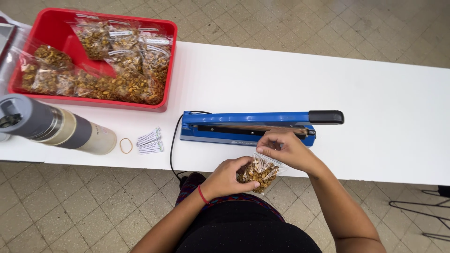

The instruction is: Sealing small plastic bags of granola using a manual impulse heat sealer

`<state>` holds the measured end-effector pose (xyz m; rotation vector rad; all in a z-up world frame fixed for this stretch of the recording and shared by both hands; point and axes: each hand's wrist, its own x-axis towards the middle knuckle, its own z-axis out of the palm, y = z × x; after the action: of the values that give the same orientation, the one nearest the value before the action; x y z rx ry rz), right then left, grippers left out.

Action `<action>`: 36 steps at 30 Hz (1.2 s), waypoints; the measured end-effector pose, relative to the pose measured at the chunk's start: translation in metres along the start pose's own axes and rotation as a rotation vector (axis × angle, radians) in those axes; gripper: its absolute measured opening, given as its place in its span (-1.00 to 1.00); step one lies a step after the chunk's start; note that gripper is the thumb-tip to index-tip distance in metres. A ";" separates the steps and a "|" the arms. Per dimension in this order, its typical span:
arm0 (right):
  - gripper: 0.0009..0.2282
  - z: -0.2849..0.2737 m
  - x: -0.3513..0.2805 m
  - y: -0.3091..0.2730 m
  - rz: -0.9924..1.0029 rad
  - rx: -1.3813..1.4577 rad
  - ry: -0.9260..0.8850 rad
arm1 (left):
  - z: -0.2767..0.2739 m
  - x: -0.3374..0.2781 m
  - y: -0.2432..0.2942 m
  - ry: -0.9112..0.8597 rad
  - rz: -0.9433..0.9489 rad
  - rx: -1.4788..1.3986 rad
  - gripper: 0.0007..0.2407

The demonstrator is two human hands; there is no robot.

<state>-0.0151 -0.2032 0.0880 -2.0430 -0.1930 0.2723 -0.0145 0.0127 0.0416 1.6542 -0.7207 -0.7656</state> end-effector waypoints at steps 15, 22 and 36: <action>-0.57 0.054 0.050 -0.049 -0.947 -0.807 0.261 | -0.045 -0.065 0.034 0.319 0.283 0.133 -0.66; -0.31 0.067 0.079 -0.111 -0.211 -0.605 -0.400 | -0.077 -0.091 -0.009 0.543 0.186 0.001 -0.37; -0.55 0.105 0.305 -0.198 -0.558 -0.514 0.021 | -0.174 -0.154 -0.029 0.287 -0.058 -0.389 -0.73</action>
<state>0.2453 0.0544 0.1821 -2.3858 -0.8751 -0.1674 0.0332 0.2413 0.0600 1.3934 -0.2989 -0.6437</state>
